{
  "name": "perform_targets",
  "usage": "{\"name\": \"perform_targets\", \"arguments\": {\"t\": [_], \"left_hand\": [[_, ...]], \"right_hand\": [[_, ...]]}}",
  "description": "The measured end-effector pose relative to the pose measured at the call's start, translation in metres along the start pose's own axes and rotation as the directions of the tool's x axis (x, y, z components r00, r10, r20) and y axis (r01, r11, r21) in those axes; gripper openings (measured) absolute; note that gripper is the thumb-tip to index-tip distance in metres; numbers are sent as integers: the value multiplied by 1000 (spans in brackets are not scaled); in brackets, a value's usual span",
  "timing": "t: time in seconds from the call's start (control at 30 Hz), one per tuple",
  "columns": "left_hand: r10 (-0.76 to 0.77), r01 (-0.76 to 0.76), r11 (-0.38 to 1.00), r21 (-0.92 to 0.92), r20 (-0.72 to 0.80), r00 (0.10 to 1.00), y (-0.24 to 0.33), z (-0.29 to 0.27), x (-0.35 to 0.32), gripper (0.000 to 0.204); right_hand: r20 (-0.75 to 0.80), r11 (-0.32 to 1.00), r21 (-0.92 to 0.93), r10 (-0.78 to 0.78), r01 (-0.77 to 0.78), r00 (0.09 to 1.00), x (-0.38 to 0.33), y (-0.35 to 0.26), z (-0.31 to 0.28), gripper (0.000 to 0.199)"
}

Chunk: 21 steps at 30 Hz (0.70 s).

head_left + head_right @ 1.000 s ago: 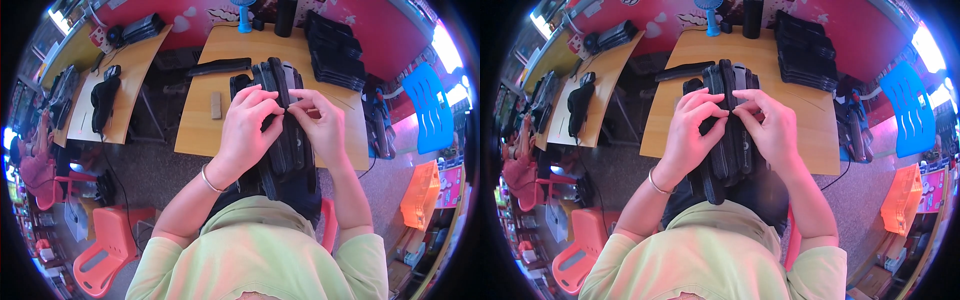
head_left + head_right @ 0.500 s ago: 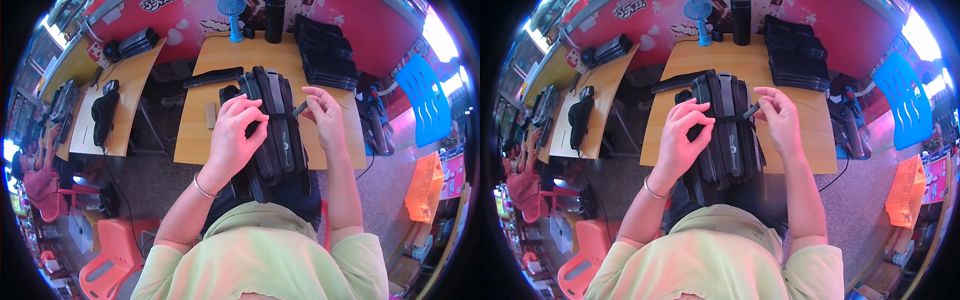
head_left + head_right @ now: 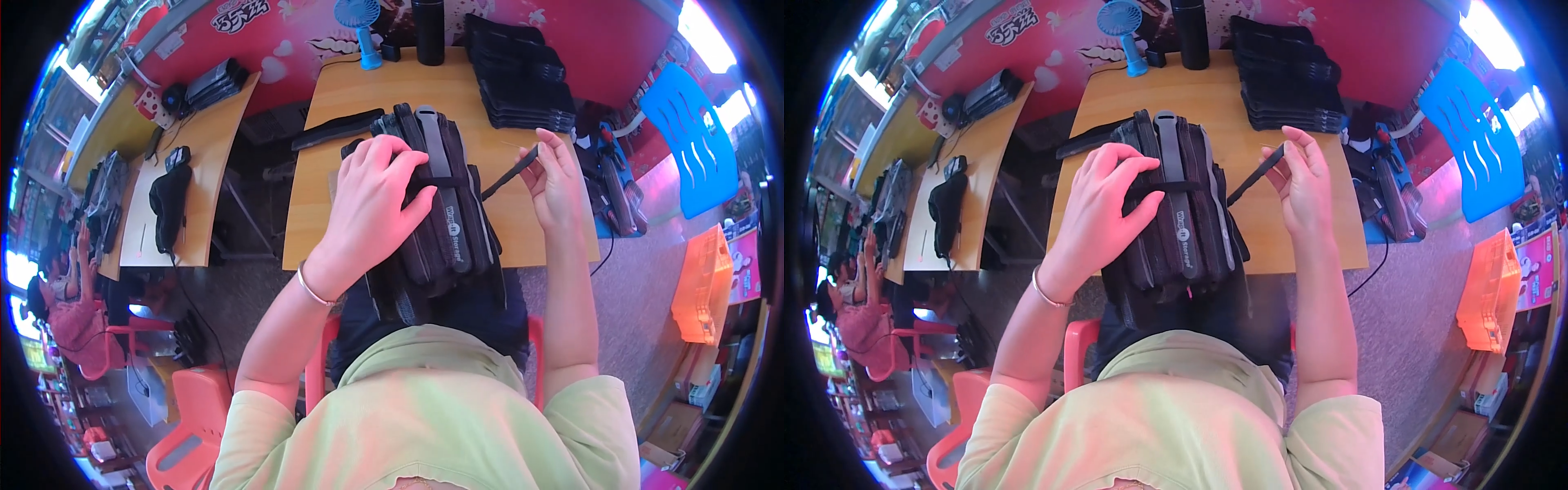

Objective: Assembling black phone straps by attaching plastic connectors and loops.

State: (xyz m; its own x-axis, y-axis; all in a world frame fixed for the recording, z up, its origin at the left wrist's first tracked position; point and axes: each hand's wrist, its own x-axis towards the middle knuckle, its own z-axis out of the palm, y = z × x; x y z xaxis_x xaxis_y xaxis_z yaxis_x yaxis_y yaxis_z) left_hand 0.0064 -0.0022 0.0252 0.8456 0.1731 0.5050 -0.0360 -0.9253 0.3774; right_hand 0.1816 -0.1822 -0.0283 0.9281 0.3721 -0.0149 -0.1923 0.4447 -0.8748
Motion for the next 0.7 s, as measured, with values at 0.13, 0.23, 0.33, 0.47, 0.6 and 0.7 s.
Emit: {"name": "perform_targets", "arguments": {"t": [0.13,0.23,0.33,0.47,0.6,0.7], "left_hand": [[1,-3,1000,23,89,996,-2,4,6,29],[46,-47,999,2,100,994,-6,12,4,33],[67,-66,998,-11,164,984,-3,7,2,38],[33,-42,999,27,292,956,-1,6,4,44],[13,-27,999,41,298,954,2,5,4,47],[4,-14,999,33,288,958,3,4,3,49]], "right_hand": [[31,999,-24,-27,28,999,0,2,-1,20],[35,999,-37,-18,19,999,-4,5,-7,21],[2,997,-76,-10,10,1000,-18,2,-6,21],[15,655,-643,-508,397,861,-31,10,-26,21],[180,531,-689,-534,493,826,-68,-5,-36,25],[391,446,-794,-145,413,909,-95,-8,-19,34]]}}
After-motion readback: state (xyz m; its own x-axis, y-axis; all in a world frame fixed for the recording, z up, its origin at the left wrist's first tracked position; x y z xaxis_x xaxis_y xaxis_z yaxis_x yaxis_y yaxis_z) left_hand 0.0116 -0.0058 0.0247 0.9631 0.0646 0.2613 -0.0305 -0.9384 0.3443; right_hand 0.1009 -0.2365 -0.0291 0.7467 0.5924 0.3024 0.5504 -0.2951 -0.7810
